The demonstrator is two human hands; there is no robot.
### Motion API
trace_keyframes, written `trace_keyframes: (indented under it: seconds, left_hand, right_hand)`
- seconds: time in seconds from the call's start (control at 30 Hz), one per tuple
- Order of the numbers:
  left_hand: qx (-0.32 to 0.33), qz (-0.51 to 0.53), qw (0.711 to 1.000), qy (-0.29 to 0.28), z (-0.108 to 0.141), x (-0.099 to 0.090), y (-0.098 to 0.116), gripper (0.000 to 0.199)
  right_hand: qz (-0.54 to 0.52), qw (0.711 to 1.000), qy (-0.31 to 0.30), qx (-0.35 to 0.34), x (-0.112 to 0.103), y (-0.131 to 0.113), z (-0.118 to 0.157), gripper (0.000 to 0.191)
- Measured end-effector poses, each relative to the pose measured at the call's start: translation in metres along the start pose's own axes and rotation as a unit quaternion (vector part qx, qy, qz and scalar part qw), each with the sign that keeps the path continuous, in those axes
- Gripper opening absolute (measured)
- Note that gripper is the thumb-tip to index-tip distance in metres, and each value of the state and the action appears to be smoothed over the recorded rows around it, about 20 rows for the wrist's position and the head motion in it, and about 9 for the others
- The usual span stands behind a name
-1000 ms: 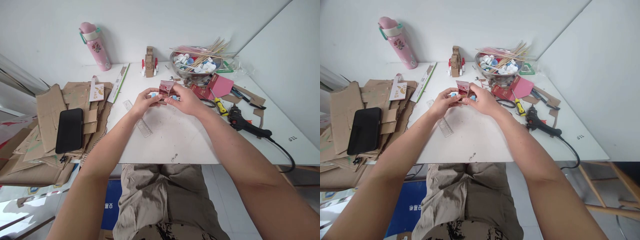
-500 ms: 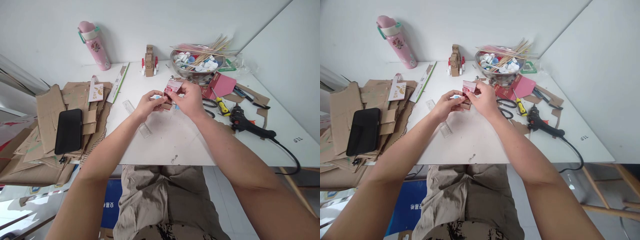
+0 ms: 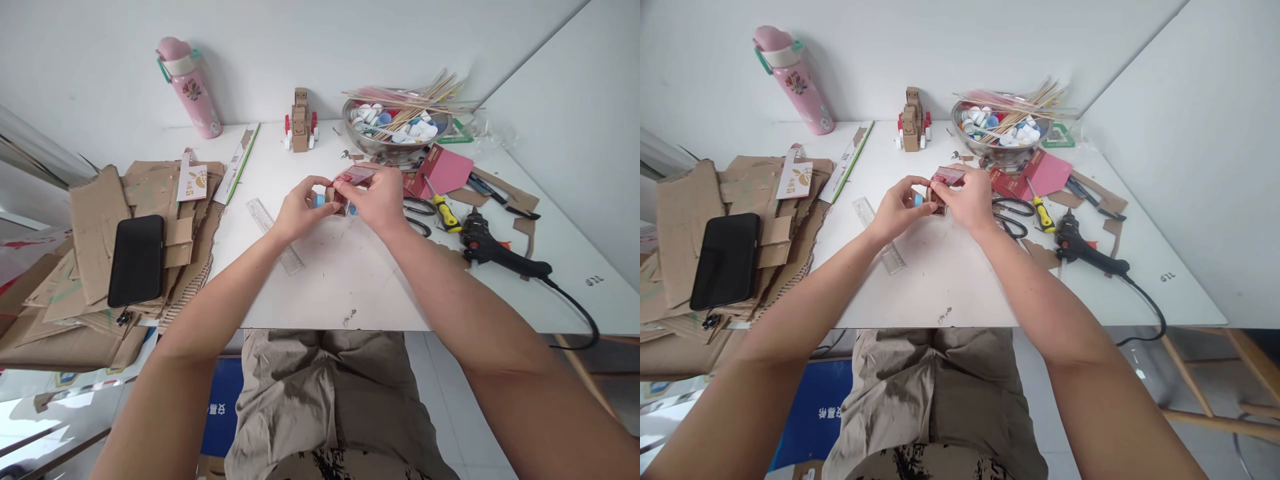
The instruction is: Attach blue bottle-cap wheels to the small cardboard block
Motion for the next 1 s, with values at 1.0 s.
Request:
trace_keyframes:
  seconds: [1.0]
  left_hand:
    - [0.046,0.136,0.988,0.065,0.008,0.003,0.01,0.019]
  right_hand:
    - [-0.17,0.981,-0.068,0.067,-0.01,-0.019,0.003,0.034]
Point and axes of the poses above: each hand's wrist, its own z-axis away from the middle knuckle, its own x-axis out of the palm, y = z × x, the point moved 2 cm from there along -z, towards the middle knuckle, and after that the axes turned 13 degrees about y, right-handed, at the moved point
